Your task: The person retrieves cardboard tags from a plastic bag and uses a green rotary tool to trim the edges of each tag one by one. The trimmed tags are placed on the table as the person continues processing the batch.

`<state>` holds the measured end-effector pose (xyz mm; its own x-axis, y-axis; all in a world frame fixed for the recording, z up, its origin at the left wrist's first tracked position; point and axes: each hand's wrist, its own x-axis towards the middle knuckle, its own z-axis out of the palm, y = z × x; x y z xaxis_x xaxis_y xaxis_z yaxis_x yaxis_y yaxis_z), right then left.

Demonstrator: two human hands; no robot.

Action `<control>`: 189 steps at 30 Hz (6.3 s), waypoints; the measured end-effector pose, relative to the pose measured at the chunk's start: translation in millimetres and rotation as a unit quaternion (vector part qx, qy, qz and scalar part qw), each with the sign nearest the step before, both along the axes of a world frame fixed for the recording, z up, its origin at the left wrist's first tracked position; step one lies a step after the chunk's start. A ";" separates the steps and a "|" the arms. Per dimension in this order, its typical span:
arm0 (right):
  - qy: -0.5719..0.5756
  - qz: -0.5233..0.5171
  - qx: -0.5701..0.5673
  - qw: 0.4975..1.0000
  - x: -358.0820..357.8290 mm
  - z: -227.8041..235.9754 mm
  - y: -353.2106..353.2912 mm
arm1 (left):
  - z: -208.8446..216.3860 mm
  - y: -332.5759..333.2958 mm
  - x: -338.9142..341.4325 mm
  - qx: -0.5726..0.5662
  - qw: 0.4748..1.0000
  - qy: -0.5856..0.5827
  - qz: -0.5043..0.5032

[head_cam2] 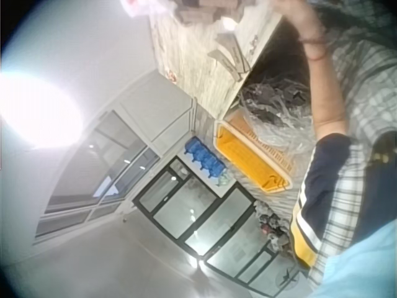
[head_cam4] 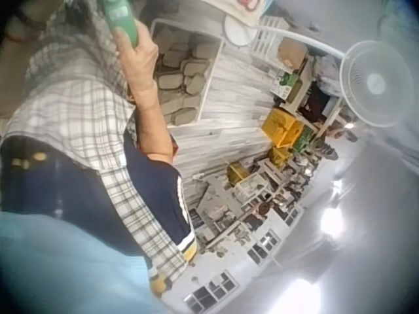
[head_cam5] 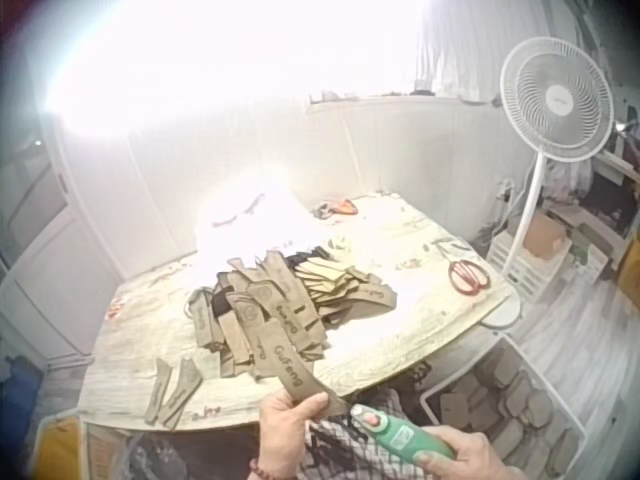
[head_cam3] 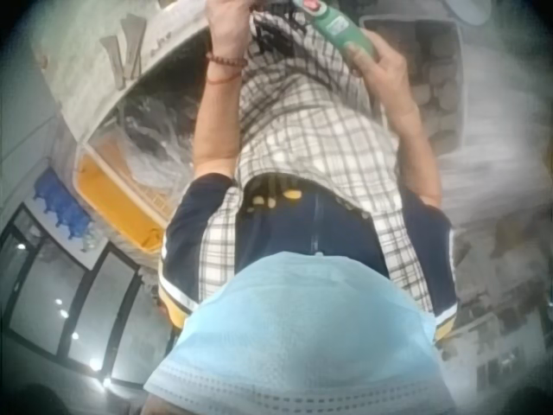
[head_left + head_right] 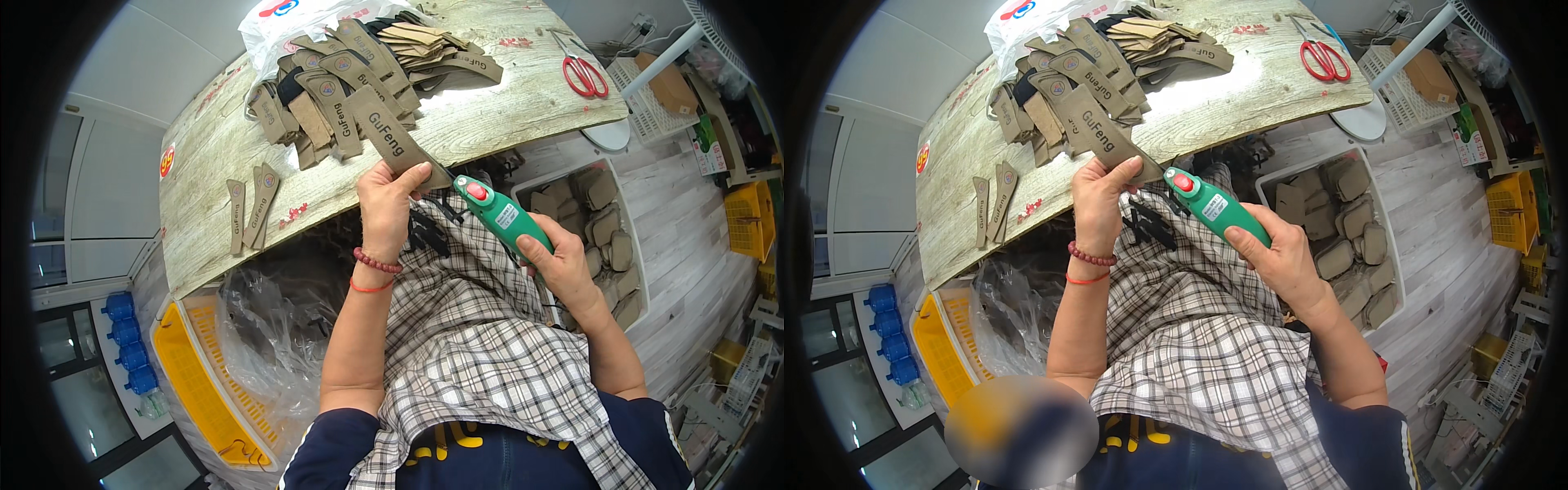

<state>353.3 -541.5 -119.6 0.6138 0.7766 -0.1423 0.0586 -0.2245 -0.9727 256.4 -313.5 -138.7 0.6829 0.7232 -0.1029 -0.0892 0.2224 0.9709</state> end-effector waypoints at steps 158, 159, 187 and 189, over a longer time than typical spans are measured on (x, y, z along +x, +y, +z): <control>0.012 -0.043 0.075 0.996 -7.1 -6.1 40.4 | 16.3 31.0 25.2 -0.082 0.958 -0.181 0.209; 0.015 -0.044 0.079 0.996 -8.0 -5.2 39.2 | 16.8 21.9 26.8 -0.090 0.958 -0.176 0.209; 0.032 -0.054 0.079 0.995 -1.4 -3.1 15.7 | 1.4 -6.4 22.3 -0.012 0.993 -0.073 0.096; 0.029 -0.045 0.072 0.996 -1.0 -3.0 14.9 | 6.3 -5.4 21.0 0.012 0.992 -0.077 0.096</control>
<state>352.3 -526.6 -122.7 0.6757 0.7339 -0.0696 -0.0120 -0.0835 -0.9964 277.4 -318.9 -132.3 0.5385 0.8425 0.0101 -0.2753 0.1646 0.9472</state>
